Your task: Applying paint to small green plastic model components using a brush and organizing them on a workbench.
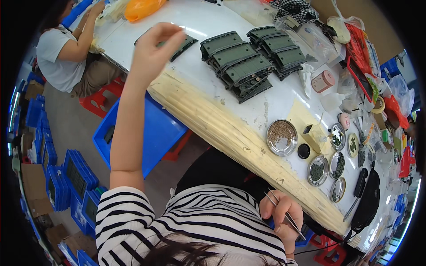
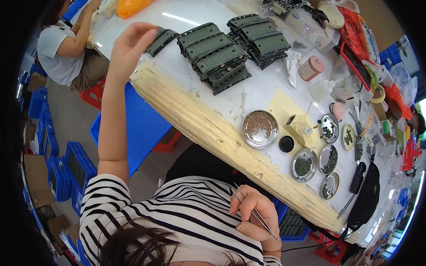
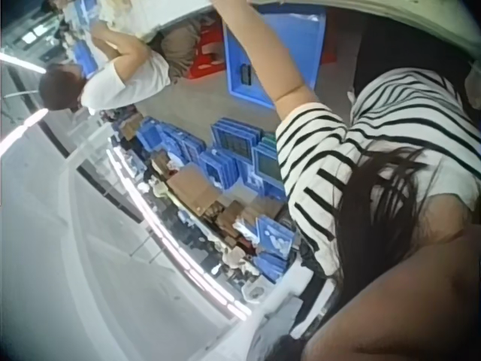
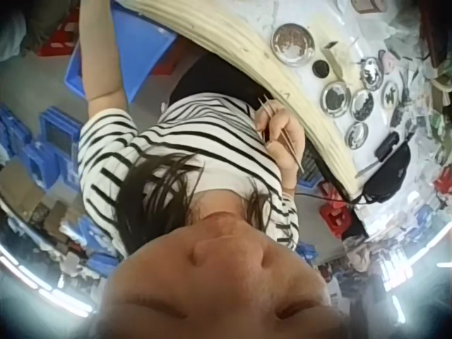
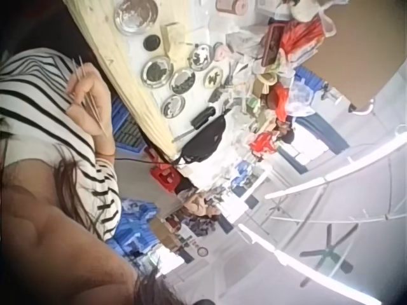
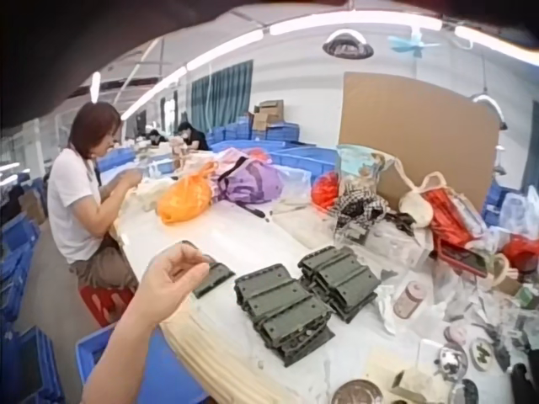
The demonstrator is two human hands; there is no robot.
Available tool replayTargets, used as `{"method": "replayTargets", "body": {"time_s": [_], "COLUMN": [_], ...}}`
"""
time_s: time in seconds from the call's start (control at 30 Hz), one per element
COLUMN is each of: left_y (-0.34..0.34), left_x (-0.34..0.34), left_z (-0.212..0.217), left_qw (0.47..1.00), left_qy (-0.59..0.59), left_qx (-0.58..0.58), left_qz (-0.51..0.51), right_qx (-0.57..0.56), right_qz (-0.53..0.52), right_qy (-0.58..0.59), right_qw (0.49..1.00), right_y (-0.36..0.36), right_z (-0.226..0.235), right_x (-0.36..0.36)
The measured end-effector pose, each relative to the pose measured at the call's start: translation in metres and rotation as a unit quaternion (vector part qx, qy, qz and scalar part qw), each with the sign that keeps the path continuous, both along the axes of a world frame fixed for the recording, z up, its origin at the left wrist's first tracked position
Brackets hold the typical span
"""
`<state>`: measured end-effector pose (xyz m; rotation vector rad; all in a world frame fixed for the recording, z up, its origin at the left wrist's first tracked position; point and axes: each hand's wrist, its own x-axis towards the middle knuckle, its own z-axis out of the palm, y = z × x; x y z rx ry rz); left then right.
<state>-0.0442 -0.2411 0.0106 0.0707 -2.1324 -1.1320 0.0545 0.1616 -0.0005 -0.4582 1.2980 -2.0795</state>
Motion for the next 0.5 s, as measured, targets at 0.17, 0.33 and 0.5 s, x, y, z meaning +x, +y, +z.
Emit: {"method": "replayTargets", "body": {"time_s": [0.17, 0.33, 0.5], "left_y": [-0.163, -0.232, -0.22], "left_x": [0.135, 0.263, 0.284], "left_z": [-0.129, -0.277, -0.325], "left_qw": [0.935, 0.748, 0.695], "left_qy": [-0.004, -0.498, -0.563], "left_qx": [-0.035, -0.117, -0.134], "left_qz": [0.353, 0.424, 0.428], "right_qx": [0.003, 0.037, 0.065], "right_qz": [0.007, 0.04, 0.049], "right_qy": [-0.015, 0.023, 0.037], "right_qw": [1.0, 0.998, 0.996], "right_y": [-0.008, -0.023, -0.034], "right_z": [0.001, 0.007, 0.014], "right_x": [0.006, 0.003, 0.007]}}
